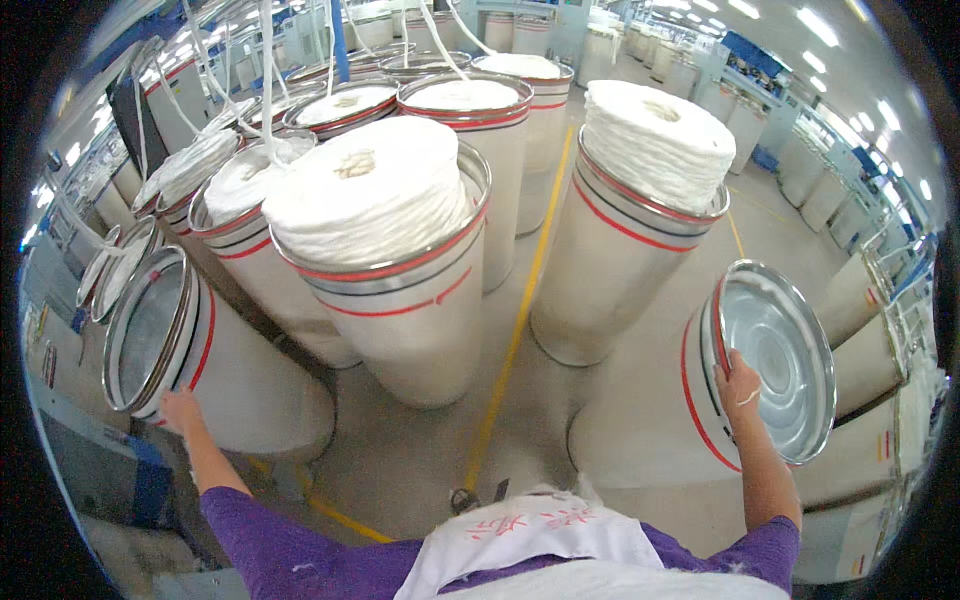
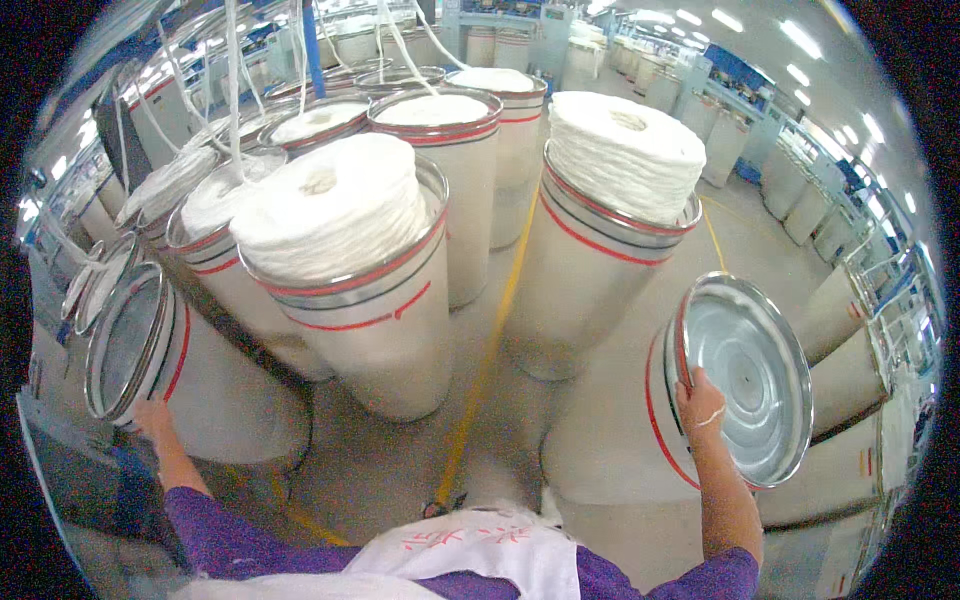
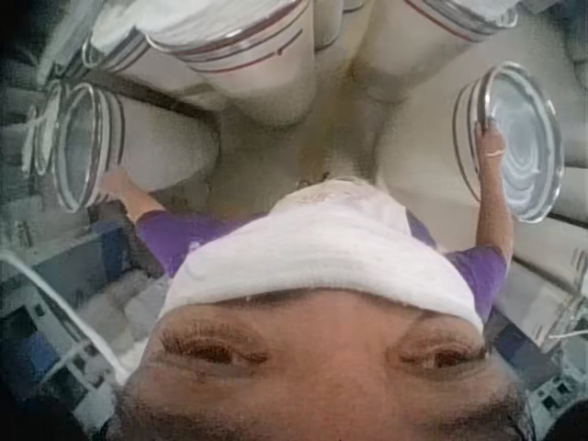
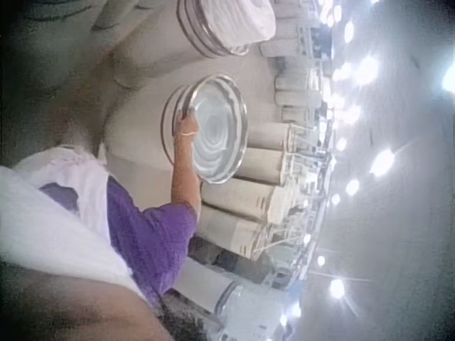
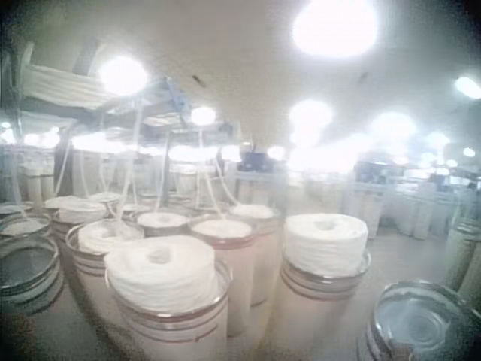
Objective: The person handles white textile fibers in a factory setting, pulling strands from large cylindrical containers and feeding them into a machine. They move between containers, adjust fiber strands, and place metal lids on containers. The person also cleans the machine with a cloth and continues feeding fibers into the machine.
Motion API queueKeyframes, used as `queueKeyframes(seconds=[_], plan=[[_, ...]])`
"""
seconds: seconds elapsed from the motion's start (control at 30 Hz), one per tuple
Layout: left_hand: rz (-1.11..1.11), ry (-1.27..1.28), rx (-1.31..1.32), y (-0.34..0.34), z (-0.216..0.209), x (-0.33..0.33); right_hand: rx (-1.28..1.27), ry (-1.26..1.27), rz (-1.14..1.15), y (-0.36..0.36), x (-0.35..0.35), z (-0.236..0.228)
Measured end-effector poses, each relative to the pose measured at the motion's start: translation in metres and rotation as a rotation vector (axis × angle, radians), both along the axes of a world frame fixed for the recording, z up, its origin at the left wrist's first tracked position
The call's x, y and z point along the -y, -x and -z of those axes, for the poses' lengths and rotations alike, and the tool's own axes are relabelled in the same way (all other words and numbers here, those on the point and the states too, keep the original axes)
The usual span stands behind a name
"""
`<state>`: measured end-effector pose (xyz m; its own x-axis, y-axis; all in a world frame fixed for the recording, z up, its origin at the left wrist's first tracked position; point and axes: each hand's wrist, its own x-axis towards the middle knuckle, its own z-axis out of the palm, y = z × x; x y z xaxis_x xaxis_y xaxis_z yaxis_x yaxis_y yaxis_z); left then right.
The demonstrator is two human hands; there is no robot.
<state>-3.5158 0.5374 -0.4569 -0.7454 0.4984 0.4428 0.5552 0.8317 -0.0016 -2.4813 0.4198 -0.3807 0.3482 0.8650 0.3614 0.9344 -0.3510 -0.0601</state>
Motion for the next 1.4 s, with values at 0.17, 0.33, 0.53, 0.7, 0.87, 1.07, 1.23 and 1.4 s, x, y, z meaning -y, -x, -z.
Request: queueKeyframes(seconds=[0.17, 0.33, 0.53, 0.7, 0.87, 1.07, 1.23, 1.4], plan=[[0.079, -0.097, -0.341, 0.019, -0.024, -0.032, 0.127, -0.054, 0.15, -0.048, -0.007, 0.004], [0.113, 0.065, -0.171, 0.025, -0.064, -0.055, 0.022, 0.19, 0.422, -0.072, -0.01, -0.003], [0.481, 0.084, -0.144, -0.009, -0.05, -0.047, 0.457, 0.218, 0.274, -0.032, -0.038, 0.007], [0.639, 0.053, -0.174, -0.073, -0.025, -0.038, 0.256, 0.259, 0.09, 0.029, -0.08, 0.03], [0.647, 0.089, -0.22, -0.11, -0.03, -0.011, 0.144, 0.172, 0.03, 0.025, -0.138, 0.022], [0.623, 0.106, -0.169, -0.162, -0.025, 0.005, 0.154, -0.049, -0.142, -0.01, -0.236, 0.002], [0.578, 0.14, -0.284, -0.265, -0.024, -0.006, 0.249, -0.296, -0.296, -0.087, -0.327, -0.012], [0.556, 0.145, -0.146, -0.334, -0.024, -0.014, 0.135, 0.156, -0.311, -0.158, -0.387, -0.023]])
